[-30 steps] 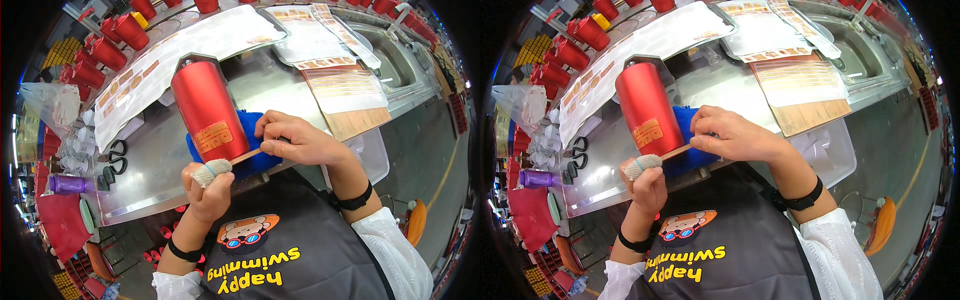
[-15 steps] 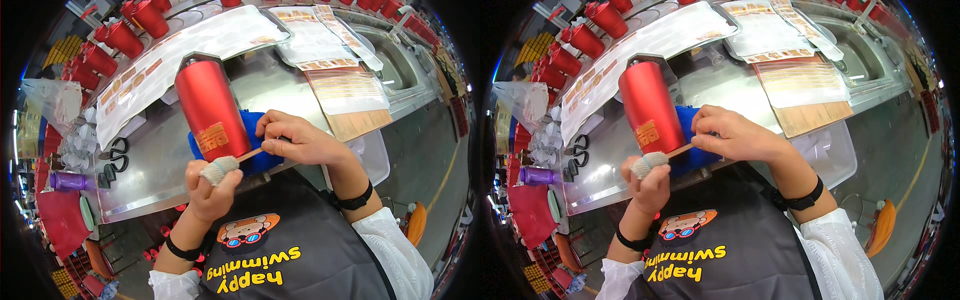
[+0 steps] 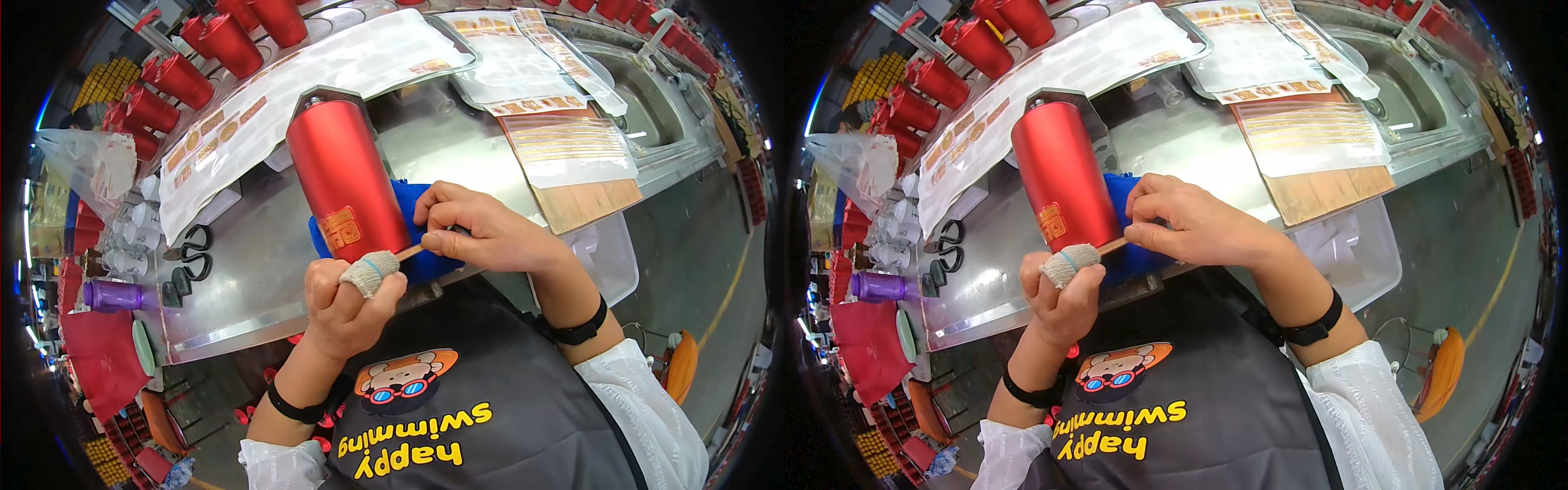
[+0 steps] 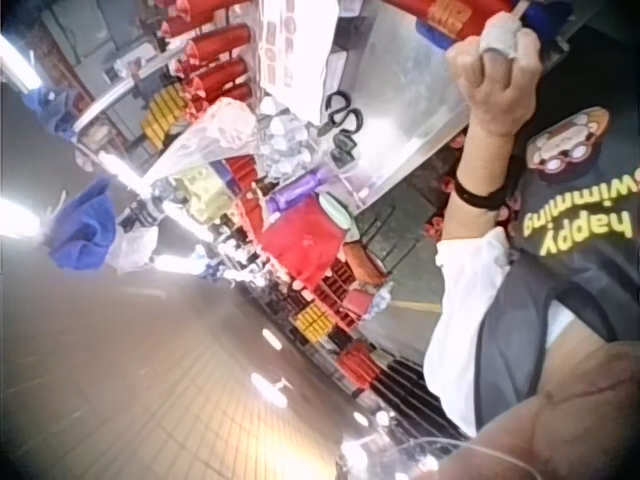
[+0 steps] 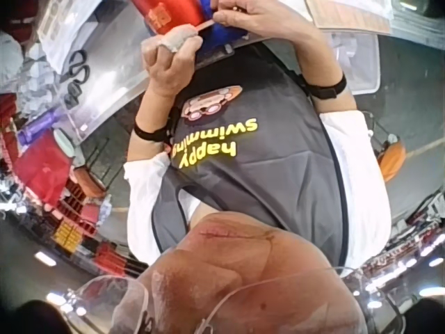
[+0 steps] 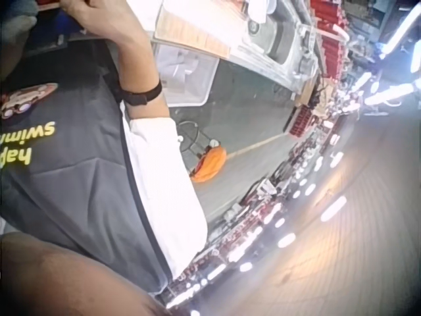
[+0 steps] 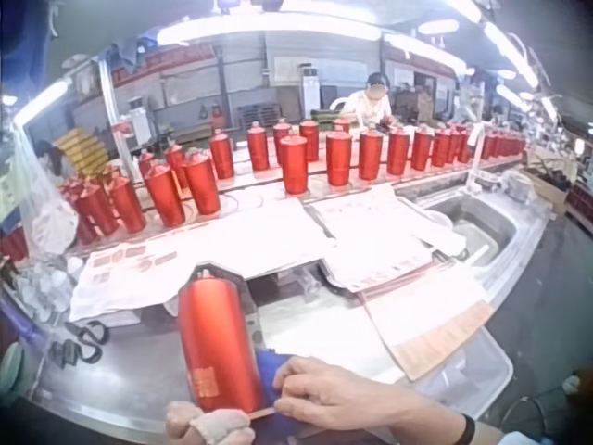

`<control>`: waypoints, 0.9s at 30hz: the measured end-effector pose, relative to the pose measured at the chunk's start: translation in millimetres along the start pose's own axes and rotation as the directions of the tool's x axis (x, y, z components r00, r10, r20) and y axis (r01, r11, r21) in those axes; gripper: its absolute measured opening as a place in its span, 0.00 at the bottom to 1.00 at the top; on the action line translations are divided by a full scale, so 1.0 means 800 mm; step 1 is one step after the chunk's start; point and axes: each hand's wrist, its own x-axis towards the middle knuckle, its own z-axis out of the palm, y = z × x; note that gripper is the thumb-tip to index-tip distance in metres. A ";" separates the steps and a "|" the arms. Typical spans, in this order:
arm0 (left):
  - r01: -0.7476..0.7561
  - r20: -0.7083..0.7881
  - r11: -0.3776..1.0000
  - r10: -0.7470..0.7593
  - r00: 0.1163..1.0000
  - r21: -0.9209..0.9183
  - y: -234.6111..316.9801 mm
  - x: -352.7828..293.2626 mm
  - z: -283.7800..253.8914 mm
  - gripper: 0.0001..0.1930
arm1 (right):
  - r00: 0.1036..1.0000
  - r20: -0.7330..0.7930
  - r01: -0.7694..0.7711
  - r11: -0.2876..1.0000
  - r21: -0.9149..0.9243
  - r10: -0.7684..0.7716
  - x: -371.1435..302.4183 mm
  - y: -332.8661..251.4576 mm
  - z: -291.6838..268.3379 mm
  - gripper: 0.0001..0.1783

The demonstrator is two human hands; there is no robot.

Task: Manually applying and smoothing labels onto red metal bottles in a factory environment.

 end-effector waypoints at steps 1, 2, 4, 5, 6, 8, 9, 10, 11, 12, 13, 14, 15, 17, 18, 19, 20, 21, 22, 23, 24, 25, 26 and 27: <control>0.005 -0.010 1.000 -0.005 1.000 -0.001 0.000 -0.001 0.001 0.19 | 1.000 -0.002 0.000 1.000 0.001 0.000 0.001 -0.001 0.000 0.11; 0.002 -0.009 1.000 -0.002 1.000 -0.003 -0.002 -0.003 0.002 0.19 | 1.000 -0.008 0.005 1.000 -0.008 -0.005 0.002 -0.003 0.001 0.11; 0.050 -0.145 0.998 -0.056 0.988 -0.043 -0.006 -0.013 0.008 0.14 | 1.000 -0.018 0.009 1.000 -0.017 -0.010 0.003 -0.005 0.004 0.11; 0.104 -0.208 0.993 -0.113 0.972 -0.054 -0.004 -0.017 0.013 0.14 | 1.000 -0.028 0.009 1.000 -0.012 -0.009 0.004 -0.005 0.005 0.12; 0.104 -0.208 0.993 -0.113 0.972 -0.054 -0.001 -0.020 0.011 0.14 | 0.999 -0.037 0.009 1.000 -0.008 -0.009 0.004 -0.006 0.005 0.13; 0.141 -0.111 0.989 -0.146 0.983 -0.050 0.004 -0.015 0.004 0.19 | 1.000 -0.028 0.011 1.000 -0.017 -0.012 0.002 -0.002 0.005 0.12; 0.114 -0.062 0.993 -0.116 0.991 -0.033 0.005 -0.008 0.000 0.20 | 1.000 -0.019 0.014 1.000 -0.027 -0.015 0.002 -0.001 0.005 0.12; 0.117 -0.063 0.993 -0.119 0.991 -0.030 0.005 -0.004 -0.001 0.20 | 1.000 -0.015 0.017 0.999 -0.027 -0.017 0.002 0.000 0.004 0.12; 0.084 -0.031 0.996 -0.085 0.996 -0.029 0.004 -0.001 -0.001 0.20 | 1.000 -0.016 0.014 0.999 -0.030 -0.015 0.001 0.000 0.004 0.12; 0.051 0.002 0.998 -0.051 0.999 -0.029 0.003 0.001 -0.001 0.21 | 1.000 -0.018 0.011 0.999 -0.034 -0.012 0.001 0.000 0.005 0.12; 0.053 -0.009 0.998 -0.053 0.999 -0.026 0.001 -0.001 0.001 0.20 | 1.000 -0.018 0.011 0.999 -0.033 -0.012 0.001 0.000 0.005 0.12; 0.049 -0.008 0.998 -0.050 0.999 -0.029 -0.001 -0.008 0.004 0.20 | 0.999 -0.027 0.028 0.999 -0.042 -0.030 0.001 0.000 0.006 0.12; 0.090 -0.084 0.995 -0.094 0.992 -0.051 -0.002 -0.017 0.008 0.19 | 0.998 -0.036 0.046 0.998 -0.051 -0.048 0.002 0.000 0.007 0.12; 0.147 -0.198 0.982 -0.169 0.966 -0.120 0.000 -0.020 0.009 0.19 | 0.998 -0.042 0.053 0.997 -0.055 -0.055 0.004 0.001 0.010 0.12; 0.148 -0.197 0.982 -0.170 0.965 -0.119 0.000 -0.019 0.009 0.19 | 0.997 -0.043 0.062 0.996 -0.058 -0.064 0.005 0.001 0.011 0.11; 0.132 -0.187 0.988 -0.146 0.972 -0.083 0.001 -0.017 0.010 0.19 | 0.997 -0.041 0.063 0.996 -0.057 -0.065 0.004 0.000 0.011 0.11; 0.117 -0.177 0.992 -0.123 0.977 -0.046 0.000 -0.015 0.010 0.18 | 0.998 -0.036 0.043 0.997 -0.061 -0.045 0.004 -0.002 0.009 0.11; 0.112 -0.037 0.993 -0.113 0.993 -0.032 0.004 -0.007 -0.001 0.19 | 0.999 -0.032 0.024 0.998 -0.065 -0.026 0.003 -0.003 0.007 0.11; 0.115 -0.038 0.993 -0.116 0.993 -0.030 0.004 -0.004 -0.002 0.19 | 0.999 -0.028 0.025 0.998 -0.065 -0.027 0.003 -0.002 0.006 0.11; 0.074 -0.003 0.997 -0.074 0.997 -0.019 0.003 0.000 -0.002 0.19 | 1.000 -0.024 0.016 0.998 -0.062 -0.017 0.003 -0.002 0.007 0.11; 0.031 0.033 0.999 -0.031 0.999 -0.011 0.002 0.003 -0.002 0.19 | 1.000 -0.022 0.006 0.998 -0.058 -0.007 0.002 -0.003 0.007 0.11; 0.028 0.025 0.999 -0.027 0.999 -0.029 0.001 0.004 -0.003 0.20 | 1.000 -0.022 0.006 0.998 -0.058 -0.008 0.003 -0.003 0.008 0.11; 0.025 0.027 0.999 -0.024 0.999 -0.031 -0.001 0.001 -0.002 0.20 | 0.999 -0.045 0.014 0.998 -0.061 -0.017 0.004 -0.004 0.010 0.12; 0.039 -0.051 0.998 -0.041 0.998 -0.040 -0.004 -0.006 0.002 0.17 | 0.997 -0.070 0.022 0.998 -0.065 -0.027 0.004 -0.004 0.011 0.12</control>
